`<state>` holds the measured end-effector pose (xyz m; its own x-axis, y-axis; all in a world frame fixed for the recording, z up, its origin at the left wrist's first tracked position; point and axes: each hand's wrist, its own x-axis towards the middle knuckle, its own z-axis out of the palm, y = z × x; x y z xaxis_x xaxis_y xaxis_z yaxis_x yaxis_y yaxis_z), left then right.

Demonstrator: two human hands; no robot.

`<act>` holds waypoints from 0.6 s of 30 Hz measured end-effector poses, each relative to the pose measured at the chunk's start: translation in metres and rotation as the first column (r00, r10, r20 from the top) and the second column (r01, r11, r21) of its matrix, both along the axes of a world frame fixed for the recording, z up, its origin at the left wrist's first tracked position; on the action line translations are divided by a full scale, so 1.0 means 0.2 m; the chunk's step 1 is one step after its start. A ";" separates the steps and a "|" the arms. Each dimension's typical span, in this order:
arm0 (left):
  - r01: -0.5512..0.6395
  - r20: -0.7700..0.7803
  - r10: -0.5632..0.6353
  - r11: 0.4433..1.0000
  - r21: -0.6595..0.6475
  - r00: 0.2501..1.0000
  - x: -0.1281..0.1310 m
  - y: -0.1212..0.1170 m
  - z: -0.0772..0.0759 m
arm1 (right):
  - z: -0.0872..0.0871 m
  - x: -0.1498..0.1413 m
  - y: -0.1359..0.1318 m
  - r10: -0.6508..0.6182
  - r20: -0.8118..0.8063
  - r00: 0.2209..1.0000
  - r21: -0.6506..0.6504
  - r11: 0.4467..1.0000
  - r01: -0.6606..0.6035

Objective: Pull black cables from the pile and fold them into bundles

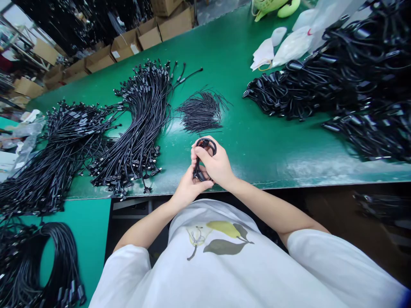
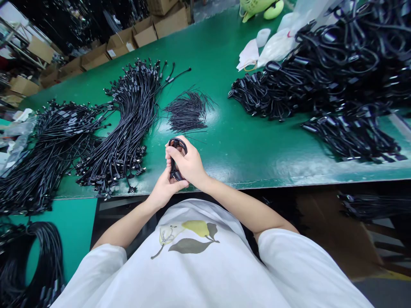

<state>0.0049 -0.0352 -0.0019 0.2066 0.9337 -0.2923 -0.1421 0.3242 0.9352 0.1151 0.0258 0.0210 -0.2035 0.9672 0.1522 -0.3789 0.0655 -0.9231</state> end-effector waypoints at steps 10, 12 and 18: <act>-0.169 -0.045 0.171 0.985 0.044 0.984 -0.08 0.09 0.01 | 0.03 0.01 0.02 0.203 -0.249 0.947 -0.121 0.964 -0.238; -0.129 -0.030 0.130 0.991 0.046 0.991 -0.05 0.07 0.03 | 0.05 0.02 0.02 0.192 -0.219 0.957 -0.113 0.969 -0.220; 0.129 0.000 -0.130 0.987 0.091 0.992 0.00 0.01 0.06 | 0.12 0.05 0.02 0.288 -0.147 0.946 -0.223 0.923 -0.315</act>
